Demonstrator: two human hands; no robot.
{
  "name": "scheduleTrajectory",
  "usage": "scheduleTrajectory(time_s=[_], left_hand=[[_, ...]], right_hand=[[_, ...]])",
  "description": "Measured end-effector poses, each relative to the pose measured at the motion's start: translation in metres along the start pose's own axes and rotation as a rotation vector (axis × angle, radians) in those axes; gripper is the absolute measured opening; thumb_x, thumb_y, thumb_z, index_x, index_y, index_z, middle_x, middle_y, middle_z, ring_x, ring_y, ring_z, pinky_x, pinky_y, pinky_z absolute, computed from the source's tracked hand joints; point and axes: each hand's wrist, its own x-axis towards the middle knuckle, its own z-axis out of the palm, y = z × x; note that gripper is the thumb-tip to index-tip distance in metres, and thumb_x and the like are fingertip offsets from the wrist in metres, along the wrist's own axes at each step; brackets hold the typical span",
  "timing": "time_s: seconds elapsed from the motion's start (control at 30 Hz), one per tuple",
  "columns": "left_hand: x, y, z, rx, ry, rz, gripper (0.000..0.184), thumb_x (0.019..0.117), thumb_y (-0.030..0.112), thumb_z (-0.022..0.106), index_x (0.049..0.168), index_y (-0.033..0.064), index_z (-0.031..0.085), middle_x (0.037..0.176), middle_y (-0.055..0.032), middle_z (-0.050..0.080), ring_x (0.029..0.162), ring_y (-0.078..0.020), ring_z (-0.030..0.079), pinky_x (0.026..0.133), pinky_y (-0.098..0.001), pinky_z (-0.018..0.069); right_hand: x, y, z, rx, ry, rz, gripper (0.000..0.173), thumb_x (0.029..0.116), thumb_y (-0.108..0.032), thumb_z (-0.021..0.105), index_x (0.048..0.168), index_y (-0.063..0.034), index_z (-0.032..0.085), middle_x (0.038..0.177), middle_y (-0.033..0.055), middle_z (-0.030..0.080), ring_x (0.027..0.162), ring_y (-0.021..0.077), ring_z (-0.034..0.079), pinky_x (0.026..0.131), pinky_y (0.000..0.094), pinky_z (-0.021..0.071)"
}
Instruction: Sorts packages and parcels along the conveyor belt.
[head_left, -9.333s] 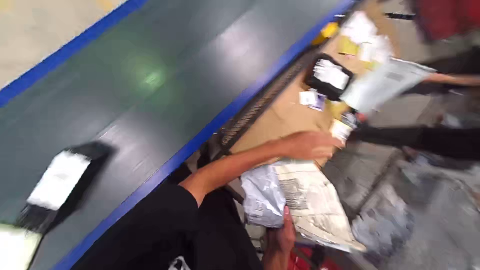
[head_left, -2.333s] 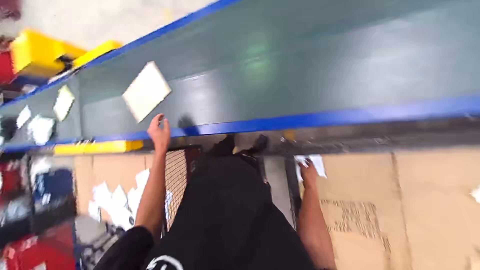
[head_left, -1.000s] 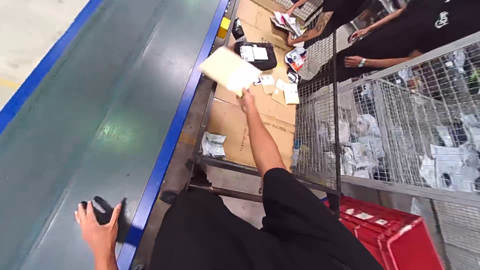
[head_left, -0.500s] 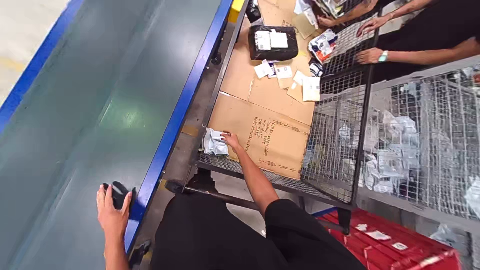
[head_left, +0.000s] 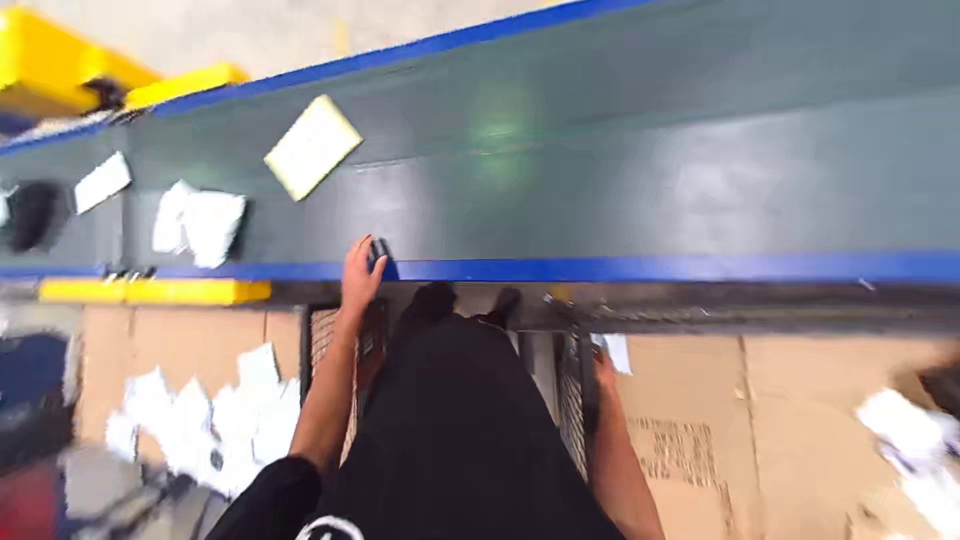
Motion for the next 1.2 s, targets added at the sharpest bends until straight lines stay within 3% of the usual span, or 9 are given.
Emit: scheduleTrajectory(time_s=[0.17, 0.33, 0.53, 0.63, 0.73, 0.87, 0.93, 1.03, 1.2], left_hand=[[0.03, -0.06, -0.042, -0.033, 0.274, -0.297, 0.066, 0.0985, 0.042, 0.063, 0.149, 0.0015, 0.049, 0.149, -0.0214, 0.053, 0.14, -0.0356, 0.05, 0.117, -0.0514, 0.0396], [0.161, -0.062, -0.062, -0.003, 0.135, -0.051, 0.095, 0.0848, 0.062, 0.074, 0.156, 0.0077, 0.041, 0.166, -0.0191, 0.03, 0.153, -0.0414, 0.025, 0.122, -0.0631, 0.0239], [0.225, -0.101, -0.153, 0.002, 0.156, -0.241, 0.093, 0.0786, 0.061, 0.079, 0.154, 0.0179, 0.047, 0.165, -0.0155, 0.033, 0.153, -0.0486, 0.018, 0.116, -0.0777, 0.0169], [0.183, -0.149, -0.178, 0.06, -0.031, -0.383, 0.119, 0.0627, 0.068, 0.087, 0.161, 0.0227, 0.036, 0.168, -0.0244, 0.018, 0.15, -0.0622, 0.001, 0.106, -0.0894, 0.0003], [0.133, -0.159, -0.166, 0.055, -0.229, -0.427, 0.145, 0.0549, 0.07, 0.09, 0.167, 0.0232, 0.011, 0.171, -0.0197, -0.01, 0.149, -0.0623, -0.007, 0.102, -0.0917, 0.0058], [0.099, -0.134, -0.123, -0.122, 0.053, -0.064, 0.141, 0.058, 0.072, 0.085, 0.161, -0.0011, 0.021, 0.166, -0.0343, 0.01, 0.153, -0.0529, 0.01, 0.124, -0.0657, 0.0137], [0.09, -0.122, -0.117, -0.445, 0.144, -0.041, 0.12, 0.0742, 0.041, 0.088, 0.156, -0.0117, 0.019, 0.161, -0.0365, 0.02, 0.153, -0.0413, 0.022, 0.126, -0.0452, 0.0239], [0.09, -0.121, -0.113, -0.602, 0.079, -0.324, 0.086, 0.1032, 0.033, 0.061, 0.159, -0.0076, 0.01, 0.164, -0.0294, 0.021, 0.153, -0.0299, 0.03, 0.123, -0.0361, 0.0331], [0.128, -0.104, -0.094, -0.327, -0.215, -0.318, 0.07, 0.1005, 0.042, 0.061, 0.144, -0.0098, 0.045, 0.133, -0.0274, 0.059, 0.121, -0.0255, 0.063, 0.106, -0.0417, 0.0505]], right_hand=[[-0.017, -0.055, -0.013, 0.179, 0.429, 0.05, 0.049, 0.1029, -0.017, 0.058, 0.146, 0.0021, 0.045, 0.131, 0.0244, 0.062, 0.108, 0.0297, 0.067, 0.093, 0.046, 0.056], [-0.056, -0.19, -0.002, -0.106, 0.99, -0.145, 0.046, 0.1023, -0.028, 0.051, 0.134, 0.0056, 0.055, 0.121, 0.0217, 0.067, 0.112, 0.0306, 0.065, 0.096, 0.0459, 0.0522], [-0.027, -0.414, 0.104, -0.246, 0.167, -0.691, 0.067, 0.0952, -0.041, 0.069, 0.142, 0.0027, 0.049, 0.133, 0.0228, 0.062, 0.123, 0.0263, 0.062, 0.1, 0.0427, 0.0539], [0.022, -0.516, 0.16, -0.446, 0.027, -0.761, 0.091, 0.086, -0.057, 0.074, 0.149, 0.0001, 0.042, 0.145, 0.0271, 0.051, 0.134, 0.0392, 0.052, 0.107, 0.0572, 0.0454], [0.066, -0.57, 0.208, -0.574, 0.038, -0.756, 0.107, 0.0761, -0.065, 0.079, 0.153, -0.0013, 0.039, 0.153, 0.0298, 0.041, 0.141, 0.0469, 0.041, 0.113, 0.0649, 0.0378], [0.085, -0.57, 0.219, -0.578, 0.284, -0.553, 0.117, 0.0551, -0.06, 0.092, 0.152, -0.0127, 0.047, 0.149, 0.0258, 0.047, 0.134, 0.0489, 0.046, 0.098, 0.0693, 0.0468], [0.087, -0.568, 0.209, -0.496, 0.285, -0.412, 0.118, 0.0522, -0.054, 0.096, 0.151, -0.0125, 0.045, 0.141, 0.0264, 0.053, 0.123, 0.0472, 0.056, 0.09, 0.0656, 0.0534], [0.078, -0.542, 0.184, -0.361, 0.18, -0.309, 0.101, 0.0631, -0.049, 0.094, 0.145, -0.0083, 0.051, 0.126, 0.0257, 0.064, 0.113, 0.0442, 0.064, 0.087, 0.0649, 0.0543], [0.051, -0.454, 0.117, 0.157, -0.081, -0.435, 0.047, 0.0958, -0.03, 0.073, 0.129, 0.0023, 0.064, 0.123, 0.0221, 0.068, 0.115, 0.03, 0.065, 0.103, 0.0504, 0.0512]])
